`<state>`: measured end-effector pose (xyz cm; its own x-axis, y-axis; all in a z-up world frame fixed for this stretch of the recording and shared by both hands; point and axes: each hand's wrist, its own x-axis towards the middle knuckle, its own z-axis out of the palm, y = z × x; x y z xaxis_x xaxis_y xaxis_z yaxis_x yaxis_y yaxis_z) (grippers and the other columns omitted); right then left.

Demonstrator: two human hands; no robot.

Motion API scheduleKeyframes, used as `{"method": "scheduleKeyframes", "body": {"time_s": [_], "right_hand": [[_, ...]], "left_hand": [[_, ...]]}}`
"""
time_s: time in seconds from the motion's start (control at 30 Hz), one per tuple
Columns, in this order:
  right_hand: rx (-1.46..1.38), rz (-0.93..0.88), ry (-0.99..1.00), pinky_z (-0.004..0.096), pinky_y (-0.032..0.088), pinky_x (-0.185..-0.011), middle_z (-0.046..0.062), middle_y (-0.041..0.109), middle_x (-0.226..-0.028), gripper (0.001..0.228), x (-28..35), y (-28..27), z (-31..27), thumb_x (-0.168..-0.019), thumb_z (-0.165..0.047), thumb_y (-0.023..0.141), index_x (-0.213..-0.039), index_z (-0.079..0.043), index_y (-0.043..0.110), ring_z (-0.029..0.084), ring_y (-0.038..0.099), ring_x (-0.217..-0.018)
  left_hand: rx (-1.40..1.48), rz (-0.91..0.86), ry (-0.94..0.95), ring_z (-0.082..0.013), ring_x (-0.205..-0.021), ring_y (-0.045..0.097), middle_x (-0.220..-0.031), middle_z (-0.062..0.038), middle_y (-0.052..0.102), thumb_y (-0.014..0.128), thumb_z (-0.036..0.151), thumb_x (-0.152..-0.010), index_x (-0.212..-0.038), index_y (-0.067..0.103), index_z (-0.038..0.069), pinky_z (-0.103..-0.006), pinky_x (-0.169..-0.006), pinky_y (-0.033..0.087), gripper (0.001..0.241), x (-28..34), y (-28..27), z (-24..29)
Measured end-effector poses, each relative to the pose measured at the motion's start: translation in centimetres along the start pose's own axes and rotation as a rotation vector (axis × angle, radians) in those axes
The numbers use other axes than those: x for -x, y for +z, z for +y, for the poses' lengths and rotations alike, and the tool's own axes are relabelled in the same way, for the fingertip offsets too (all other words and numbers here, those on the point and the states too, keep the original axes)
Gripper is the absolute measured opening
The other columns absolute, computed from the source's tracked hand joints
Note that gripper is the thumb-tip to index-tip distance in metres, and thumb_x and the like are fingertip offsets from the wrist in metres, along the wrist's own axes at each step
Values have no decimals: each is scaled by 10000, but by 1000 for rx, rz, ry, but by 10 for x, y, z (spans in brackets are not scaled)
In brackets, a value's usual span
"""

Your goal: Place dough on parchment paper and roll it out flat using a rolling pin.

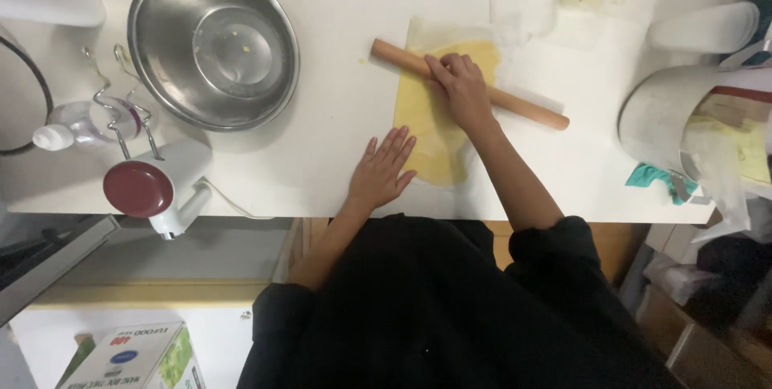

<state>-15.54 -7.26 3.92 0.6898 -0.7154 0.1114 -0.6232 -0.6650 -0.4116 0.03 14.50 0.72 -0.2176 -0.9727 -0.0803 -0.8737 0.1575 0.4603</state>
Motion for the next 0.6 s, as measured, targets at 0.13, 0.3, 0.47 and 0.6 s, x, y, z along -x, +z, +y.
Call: {"method": "scheduleKeyframes", "body": {"time_s": [0.13,0.3,0.47,0.6], "right_hand": [[-23,39,44,433,498,-849,105,642,-1108,446,-16,3,8,-929,-126,754,-1368,-97,675,304,595,-975],[-31,132,131,432,526,-847,133,631,-1142,436,-22,-20,11,-965,-106,743,-1390,-84,650,335,609,-1005],[-96,238,285,429,537,-816,158,607,-1156,430,12,-63,-18,-1033,-96,697,-1447,-56,588,345,629,-970],[-158,153,452,447,531,-784,189,584,-1109,432,66,-54,-29,-1018,-95,680,-1431,-38,567,364,627,-940]], "left_hand": [[-27,58,6,-227,-1571,267,-1702,-85,294,473,499,-1042,-1619,350,112,-506,-1256,196,706,0,-2,0],[86,44,0,-245,-1575,261,-1700,-97,294,504,493,-1033,-1612,340,107,-515,-1237,241,715,-2,-4,6],[274,-29,-15,-338,-1536,251,-1654,-200,283,535,478,-985,-1552,361,33,-553,-1182,285,741,0,40,52],[194,-153,193,-255,-1561,322,-1674,-136,402,496,393,-1053,-1518,482,72,-560,-1225,315,566,-8,78,60]]}}
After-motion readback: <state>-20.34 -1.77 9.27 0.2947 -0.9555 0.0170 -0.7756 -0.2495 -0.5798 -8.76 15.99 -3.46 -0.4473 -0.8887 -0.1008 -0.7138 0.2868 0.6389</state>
